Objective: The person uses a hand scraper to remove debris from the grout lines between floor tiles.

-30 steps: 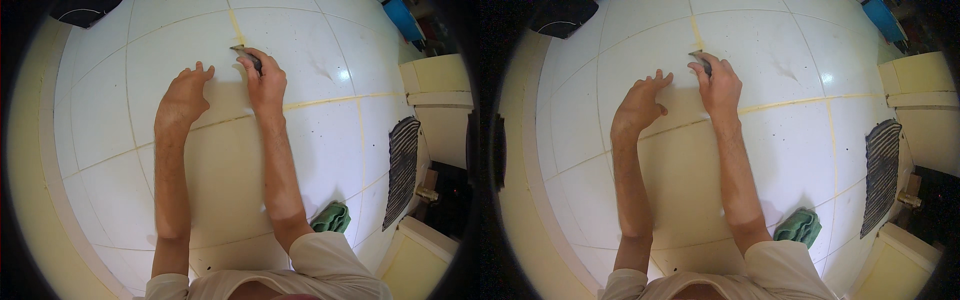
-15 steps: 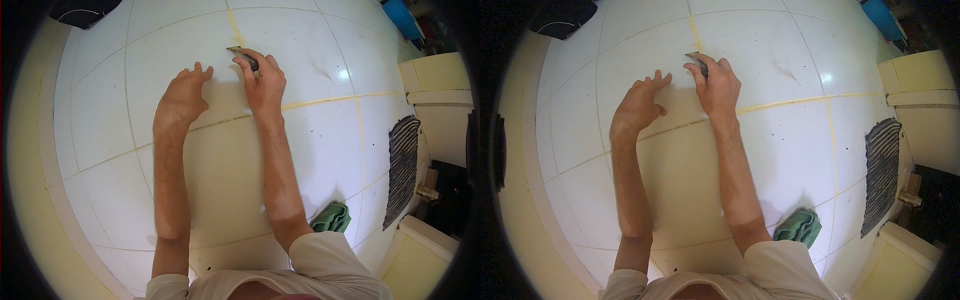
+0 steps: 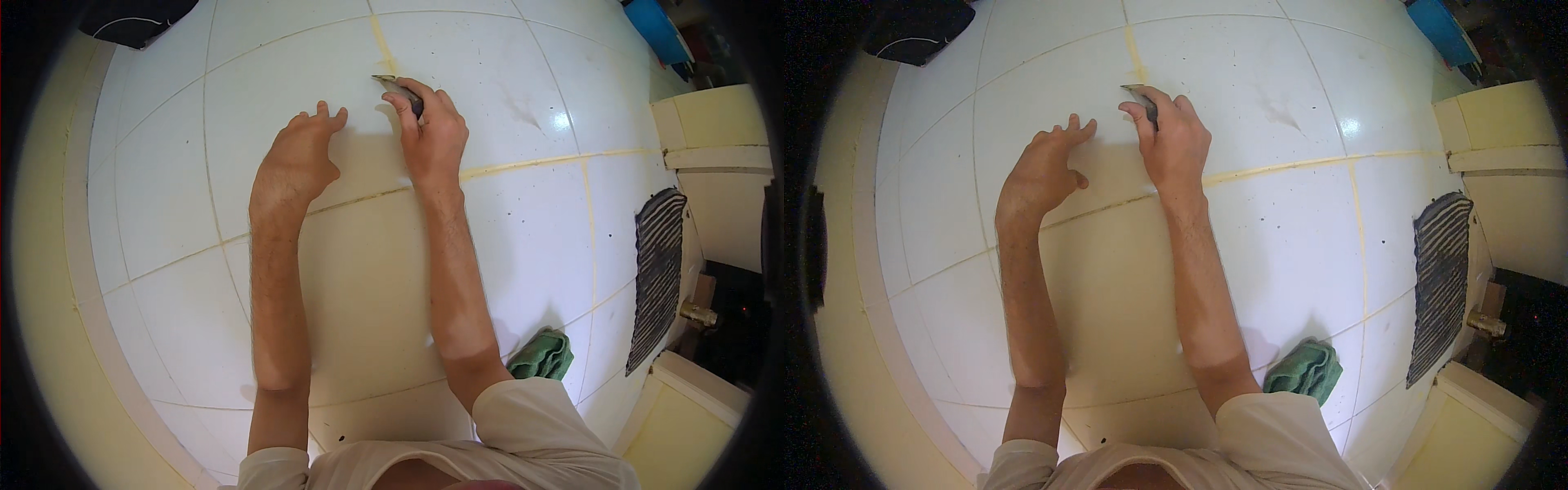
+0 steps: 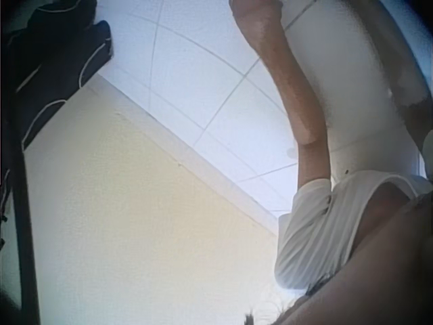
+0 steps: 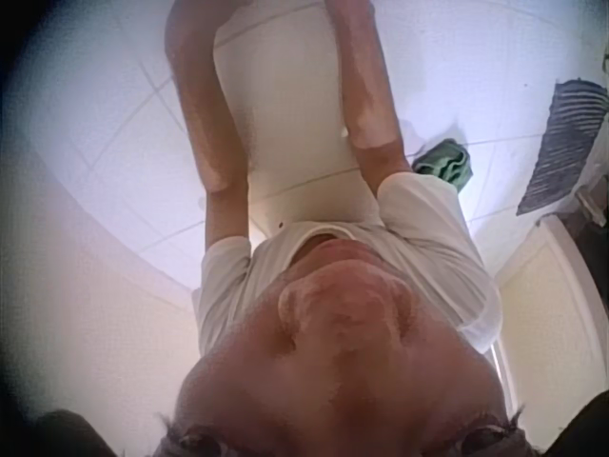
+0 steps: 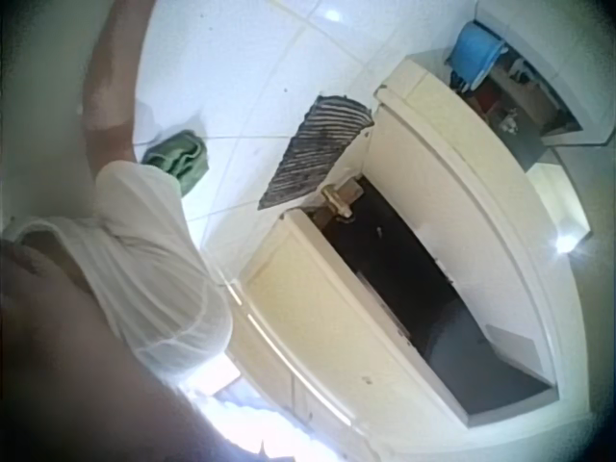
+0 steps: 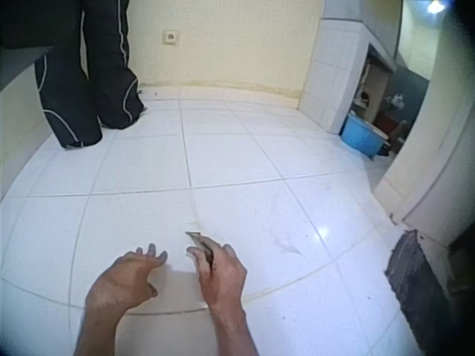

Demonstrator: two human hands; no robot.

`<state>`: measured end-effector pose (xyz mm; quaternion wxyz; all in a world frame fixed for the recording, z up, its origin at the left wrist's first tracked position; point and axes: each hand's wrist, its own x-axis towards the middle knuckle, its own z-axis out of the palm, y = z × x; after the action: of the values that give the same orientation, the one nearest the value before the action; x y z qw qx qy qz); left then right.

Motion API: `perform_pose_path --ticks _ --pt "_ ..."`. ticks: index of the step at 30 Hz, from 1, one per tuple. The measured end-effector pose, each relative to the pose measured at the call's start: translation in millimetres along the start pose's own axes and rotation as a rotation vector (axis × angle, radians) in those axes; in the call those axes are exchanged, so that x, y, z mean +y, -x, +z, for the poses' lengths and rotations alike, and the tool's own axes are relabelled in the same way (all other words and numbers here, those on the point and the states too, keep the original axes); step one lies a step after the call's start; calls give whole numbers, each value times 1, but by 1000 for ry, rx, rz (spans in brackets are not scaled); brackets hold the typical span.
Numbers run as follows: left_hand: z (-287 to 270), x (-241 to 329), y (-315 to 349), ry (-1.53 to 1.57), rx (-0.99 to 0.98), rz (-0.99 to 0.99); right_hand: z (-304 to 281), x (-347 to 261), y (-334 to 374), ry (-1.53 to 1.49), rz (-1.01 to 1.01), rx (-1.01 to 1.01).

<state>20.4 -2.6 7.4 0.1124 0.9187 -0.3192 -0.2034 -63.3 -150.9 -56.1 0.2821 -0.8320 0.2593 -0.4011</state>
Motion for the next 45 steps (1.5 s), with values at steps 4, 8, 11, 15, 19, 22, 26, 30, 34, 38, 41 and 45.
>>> perform_pose_path --ticks 4,8,11,15,19,22,26,30,34,38,41,45 --pt "0 1 0 4 -7 2 -2 -3 2 22 37 -108" --pt "1 -2 0 15 9 14 0 -2 0 -23 14 -42" --pt "1 -2 0 28 6 23 -1 -3 1 12 26 -78" --pt "0 -2 1 46 7 12 0 -2 1 -29 -16 23" --pt "-3 2 1 31 -25 -8 -1 0 0 9 62 91" --pt "-4 3 1 -5 -41 -11 -1 1 0 4 108 104" --pt "-3 1 -1 -35 -50 -2 1 4 0 -10 72 113" --pt "-1 0 -2 -44 -51 -4 0 7 1 152 84 12" --pt "-2 1 -1 -45 -49 -12 -1 1 0 102 102 154" --pt "0 -2 -1 -14 -21 3 -1 0 -3 -110 126 220" --pt "-1 0 -1 1 -29 -3 -3 1 -4 -245 166 190" --pt "1 -2 -1 12 -25 8 -5 1 -5 -342 140 112"
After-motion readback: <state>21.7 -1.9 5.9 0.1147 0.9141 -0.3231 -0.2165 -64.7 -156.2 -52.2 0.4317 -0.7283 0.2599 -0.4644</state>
